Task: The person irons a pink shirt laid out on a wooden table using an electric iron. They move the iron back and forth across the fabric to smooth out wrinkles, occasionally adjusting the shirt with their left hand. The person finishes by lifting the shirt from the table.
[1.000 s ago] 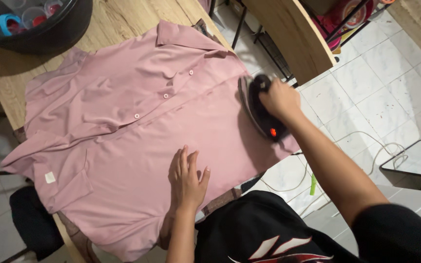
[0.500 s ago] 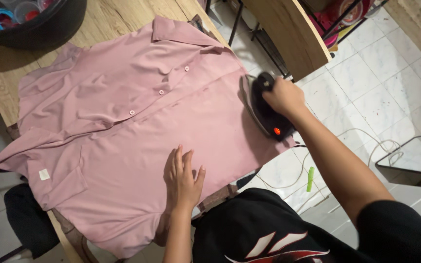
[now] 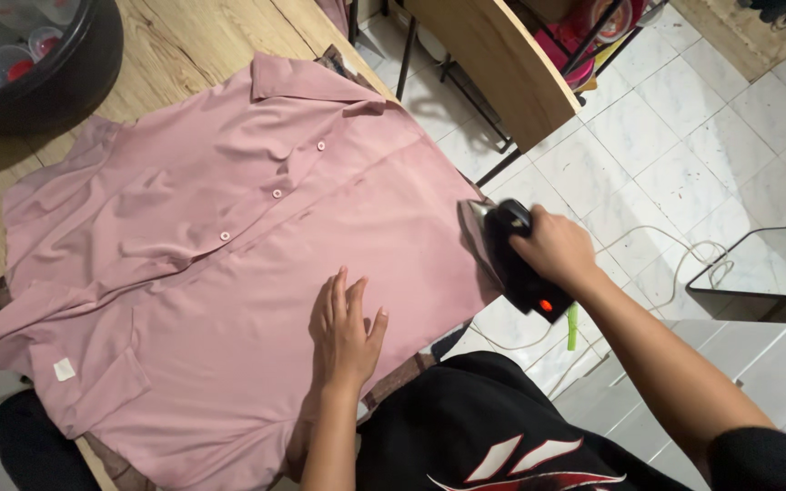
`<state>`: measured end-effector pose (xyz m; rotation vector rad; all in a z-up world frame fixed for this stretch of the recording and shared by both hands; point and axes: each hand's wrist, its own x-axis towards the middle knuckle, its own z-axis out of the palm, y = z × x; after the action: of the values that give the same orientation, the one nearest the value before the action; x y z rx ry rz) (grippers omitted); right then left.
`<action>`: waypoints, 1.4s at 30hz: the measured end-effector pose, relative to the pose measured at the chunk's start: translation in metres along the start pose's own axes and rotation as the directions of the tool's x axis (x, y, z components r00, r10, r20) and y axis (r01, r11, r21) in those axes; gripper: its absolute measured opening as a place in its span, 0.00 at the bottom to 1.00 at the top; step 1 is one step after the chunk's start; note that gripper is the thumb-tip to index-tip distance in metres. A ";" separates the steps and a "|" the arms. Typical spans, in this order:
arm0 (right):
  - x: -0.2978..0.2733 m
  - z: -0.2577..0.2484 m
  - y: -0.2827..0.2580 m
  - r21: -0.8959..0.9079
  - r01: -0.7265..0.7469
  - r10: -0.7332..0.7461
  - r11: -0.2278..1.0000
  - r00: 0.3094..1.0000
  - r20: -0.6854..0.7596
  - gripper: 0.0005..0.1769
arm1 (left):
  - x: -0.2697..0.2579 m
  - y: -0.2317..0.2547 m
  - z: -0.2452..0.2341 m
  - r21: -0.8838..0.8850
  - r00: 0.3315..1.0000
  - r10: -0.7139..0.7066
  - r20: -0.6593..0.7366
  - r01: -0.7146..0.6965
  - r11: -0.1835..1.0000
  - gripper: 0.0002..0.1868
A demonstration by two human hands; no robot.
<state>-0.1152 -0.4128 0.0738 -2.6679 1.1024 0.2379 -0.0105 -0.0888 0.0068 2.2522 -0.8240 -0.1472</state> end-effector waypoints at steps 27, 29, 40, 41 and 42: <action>0.178 -0.004 -0.111 0.013 0.128 -0.128 0.992 0.991 -0.040 0.25 | -0.028 -0.010 -0.012 0.025 0.982 -0.151 -0.112 0.155 0.988 0.32; 0.179 -0.003 -0.113 0.026 0.105 -0.104 0.994 0.994 -0.032 0.25 | -0.025 -0.010 -0.012 0.029 0.981 -0.160 -0.109 0.164 0.986 0.32; 0.175 -0.018 -0.091 -0.019 0.394 -0.395 0.919 0.918 -0.027 0.25 | -0.030 -0.014 -0.014 -0.011 0.977 -0.174 -0.123 0.174 0.985 0.32; 0.174 -0.018 -0.089 -0.019 0.430 -0.431 0.902 0.902 -0.031 0.26 | -0.030 -0.015 -0.016 -0.003 0.977 -0.177 -0.120 0.178 0.984 0.32; 0.174 -0.019 -0.089 -0.022 0.442 -0.443 0.897 0.896 -0.019 0.26 | -0.030 -0.015 -0.017 0.006 0.977 -0.179 -0.118 0.181 0.983 0.32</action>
<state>0.0710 -0.4739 0.0641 -2.8492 0.4684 0.1282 -0.0207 -0.0531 0.0053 2.3251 -0.5605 -0.0922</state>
